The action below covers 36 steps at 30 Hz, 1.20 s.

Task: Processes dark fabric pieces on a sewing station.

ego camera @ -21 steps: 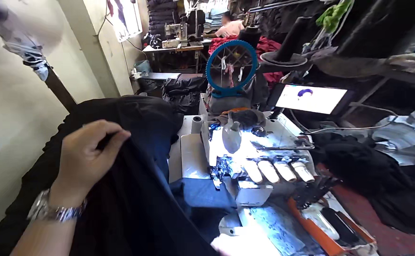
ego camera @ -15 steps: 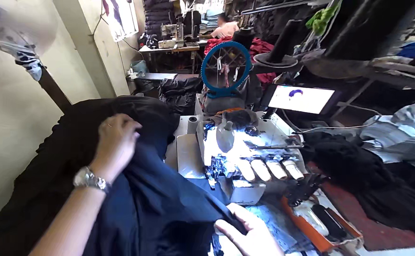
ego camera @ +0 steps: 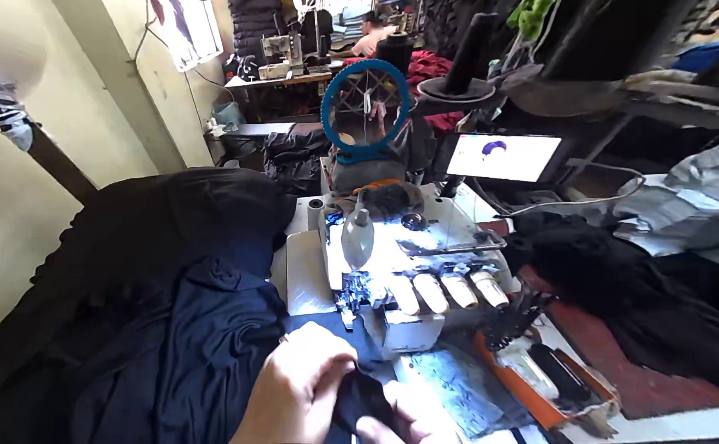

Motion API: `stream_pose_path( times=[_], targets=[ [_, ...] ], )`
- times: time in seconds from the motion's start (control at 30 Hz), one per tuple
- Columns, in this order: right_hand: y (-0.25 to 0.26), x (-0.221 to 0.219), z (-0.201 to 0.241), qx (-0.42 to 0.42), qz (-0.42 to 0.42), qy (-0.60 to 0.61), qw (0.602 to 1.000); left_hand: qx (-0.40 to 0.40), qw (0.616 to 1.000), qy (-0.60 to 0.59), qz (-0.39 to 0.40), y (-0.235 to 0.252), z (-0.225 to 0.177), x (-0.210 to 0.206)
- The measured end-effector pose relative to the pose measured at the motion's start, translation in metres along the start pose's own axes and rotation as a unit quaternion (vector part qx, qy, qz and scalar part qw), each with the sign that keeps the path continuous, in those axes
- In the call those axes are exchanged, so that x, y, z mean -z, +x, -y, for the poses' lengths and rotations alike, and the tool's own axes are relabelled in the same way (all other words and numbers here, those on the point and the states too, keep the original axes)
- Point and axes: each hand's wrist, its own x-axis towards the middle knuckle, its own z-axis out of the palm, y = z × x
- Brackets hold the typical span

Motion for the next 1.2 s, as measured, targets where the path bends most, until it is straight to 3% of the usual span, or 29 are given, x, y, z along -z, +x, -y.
stream_pose_path(
  times=[0.1,0.17,0.37,0.63,0.73,0.8,0.9,1.0,1.2],
  targets=[
    [0.021,-0.002,-0.003,0.063,-0.096,-0.216,0.970,0.056,0.994,0.078,-0.051,0.015,0.019,-0.021],
    [0.035,0.000,-0.016,0.098,-0.122,-0.287,0.945,0.097,0.989,0.103,-0.046,0.020,0.030,-0.031],
    [0.017,0.006,-0.015,0.020,-0.051,-0.223,0.973,0.108,0.990,0.079,-0.035,-0.004,0.029,-0.030],
    [0.020,0.009,-0.028,0.040,-0.084,-0.182,0.979,0.135,0.985,0.099,-0.035,-0.004,0.022,-0.034],
    [0.018,0.011,-0.029,0.009,-0.083,-0.154,0.985,0.074,0.978,0.196,-0.022,-0.005,0.014,-0.037],
    [0.016,0.008,-0.030,-0.015,-0.091,-0.115,0.989,0.028,0.953,0.300,-0.028,-0.009,0.002,-0.044],
    [0.013,0.004,-0.030,-0.045,-0.095,-0.035,0.994,0.085,0.931,0.356,0.011,-0.015,-0.027,-0.055],
    [0.015,-0.001,-0.028,-0.030,-0.102,-0.011,0.994,0.139,0.938,0.318,0.022,-0.021,-0.029,-0.060],
    [0.027,-0.007,-0.019,0.068,-0.099,-0.147,0.982,0.104,0.977,0.186,0.007,-0.018,0.003,-0.042]
  ],
)
